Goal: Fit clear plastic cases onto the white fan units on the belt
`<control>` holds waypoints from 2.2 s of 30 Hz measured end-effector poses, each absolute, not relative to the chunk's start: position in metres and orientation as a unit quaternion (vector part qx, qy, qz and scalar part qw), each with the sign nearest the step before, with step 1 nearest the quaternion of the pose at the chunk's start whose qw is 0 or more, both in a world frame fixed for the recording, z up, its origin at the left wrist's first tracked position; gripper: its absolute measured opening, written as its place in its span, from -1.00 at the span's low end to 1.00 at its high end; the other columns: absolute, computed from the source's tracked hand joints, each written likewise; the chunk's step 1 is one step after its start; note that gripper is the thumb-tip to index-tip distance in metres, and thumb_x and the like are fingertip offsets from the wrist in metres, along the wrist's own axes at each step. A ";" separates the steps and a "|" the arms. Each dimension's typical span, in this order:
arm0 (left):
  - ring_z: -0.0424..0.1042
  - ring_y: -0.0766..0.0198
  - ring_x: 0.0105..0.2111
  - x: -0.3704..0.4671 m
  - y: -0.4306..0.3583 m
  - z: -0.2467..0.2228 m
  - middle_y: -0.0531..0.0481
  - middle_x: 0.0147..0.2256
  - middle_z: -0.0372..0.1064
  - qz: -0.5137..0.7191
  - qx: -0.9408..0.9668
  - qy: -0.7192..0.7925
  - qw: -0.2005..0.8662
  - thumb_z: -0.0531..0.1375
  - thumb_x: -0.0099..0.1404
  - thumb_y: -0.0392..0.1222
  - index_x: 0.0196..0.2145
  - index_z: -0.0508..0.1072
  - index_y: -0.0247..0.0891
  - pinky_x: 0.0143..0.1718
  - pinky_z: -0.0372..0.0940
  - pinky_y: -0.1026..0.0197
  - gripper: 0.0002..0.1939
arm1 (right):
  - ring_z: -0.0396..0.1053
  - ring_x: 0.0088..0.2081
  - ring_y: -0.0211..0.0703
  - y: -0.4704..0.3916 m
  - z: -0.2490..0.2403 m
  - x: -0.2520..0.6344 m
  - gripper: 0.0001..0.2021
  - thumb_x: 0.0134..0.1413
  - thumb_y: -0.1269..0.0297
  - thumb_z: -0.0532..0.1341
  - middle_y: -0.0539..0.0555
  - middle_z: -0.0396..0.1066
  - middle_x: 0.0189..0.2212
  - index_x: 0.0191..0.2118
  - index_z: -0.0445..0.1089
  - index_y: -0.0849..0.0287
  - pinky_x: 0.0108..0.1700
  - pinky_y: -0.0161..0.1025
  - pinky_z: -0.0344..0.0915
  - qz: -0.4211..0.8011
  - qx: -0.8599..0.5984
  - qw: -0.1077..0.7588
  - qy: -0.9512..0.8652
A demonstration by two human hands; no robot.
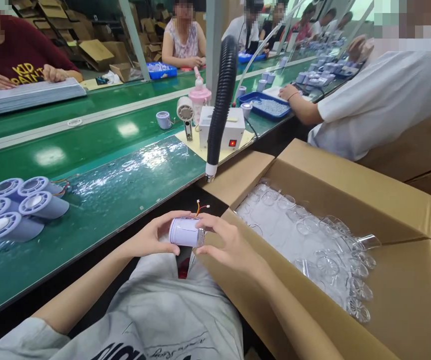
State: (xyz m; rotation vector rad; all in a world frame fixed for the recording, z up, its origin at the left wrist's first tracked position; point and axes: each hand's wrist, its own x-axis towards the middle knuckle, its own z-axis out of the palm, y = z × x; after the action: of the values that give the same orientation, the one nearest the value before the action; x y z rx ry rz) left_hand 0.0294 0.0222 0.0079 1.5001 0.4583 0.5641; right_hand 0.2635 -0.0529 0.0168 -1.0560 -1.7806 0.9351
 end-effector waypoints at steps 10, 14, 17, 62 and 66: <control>0.24 -0.05 0.24 0.015 -0.004 0.023 -0.16 0.23 0.25 0.288 0.747 0.182 0.571 0.45 0.00 -0.26 0.23 0.29 0.02 0.23 0.21 -0.08 -0.14 | 0.43 0.04 0.02 -0.075 0.033 0.252 -0.59 0.06 0.18 0.41 0.07 0.44 0.01 0.02 0.34 -0.01 0.06 0.00 0.46 0.487 -0.438 0.405 -0.638; 0.25 -0.02 0.23 0.012 -0.005 0.024 -0.11 0.22 0.27 0.301 0.761 0.167 0.550 0.46 0.00 -0.25 0.24 0.27 0.07 0.25 0.18 -0.06 -0.13 | 0.44 -0.02 -0.01 -0.077 0.035 0.249 -0.58 0.05 0.14 0.41 0.07 0.44 -0.03 0.00 0.34 0.00 -0.02 -0.10 0.49 0.529 -0.442 0.406 -0.599; 0.25 0.00 0.23 0.010 -0.005 0.025 -0.08 0.22 0.28 0.305 0.771 0.147 0.539 0.45 0.00 -0.26 0.24 0.26 0.10 0.25 0.17 -0.04 -0.12 | 0.46 -0.10 -0.08 -0.077 0.035 0.246 -0.60 0.06 0.10 0.40 0.07 0.43 -0.05 -0.02 0.34 0.02 -0.15 -0.21 0.50 0.570 -0.430 0.412 -0.566; 0.44 0.15 -0.08 0.002 -0.028 0.035 -0.11 0.05 0.35 0.228 0.631 0.288 0.683 0.31 0.22 -0.09 0.21 0.27 -0.08 -0.08 0.38 0.16 -0.39 | 0.14 0.28 0.03 -0.083 0.010 0.236 -0.45 0.25 0.42 0.24 0.05 0.09 0.32 0.26 0.17 -0.22 0.25 0.06 0.22 0.254 -0.334 0.425 -0.802; 0.35 0.03 0.12 0.001 -0.026 0.035 -0.14 0.24 0.20 0.221 0.650 0.242 0.685 0.39 0.12 -0.18 0.25 0.25 -0.01 0.11 0.30 0.05 -0.24 | 0.41 0.06 0.02 -0.086 0.010 0.237 -0.48 0.21 0.14 0.30 0.13 0.35 0.15 0.25 0.22 -0.11 0.05 -0.05 0.45 0.446 -0.381 0.431 -0.686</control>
State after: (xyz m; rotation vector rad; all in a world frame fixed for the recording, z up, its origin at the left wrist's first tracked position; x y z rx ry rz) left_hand 0.0012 -0.0261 0.0346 1.4569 0.5421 0.4945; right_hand 0.2367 -0.0861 0.0102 -0.9513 -1.7113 1.1113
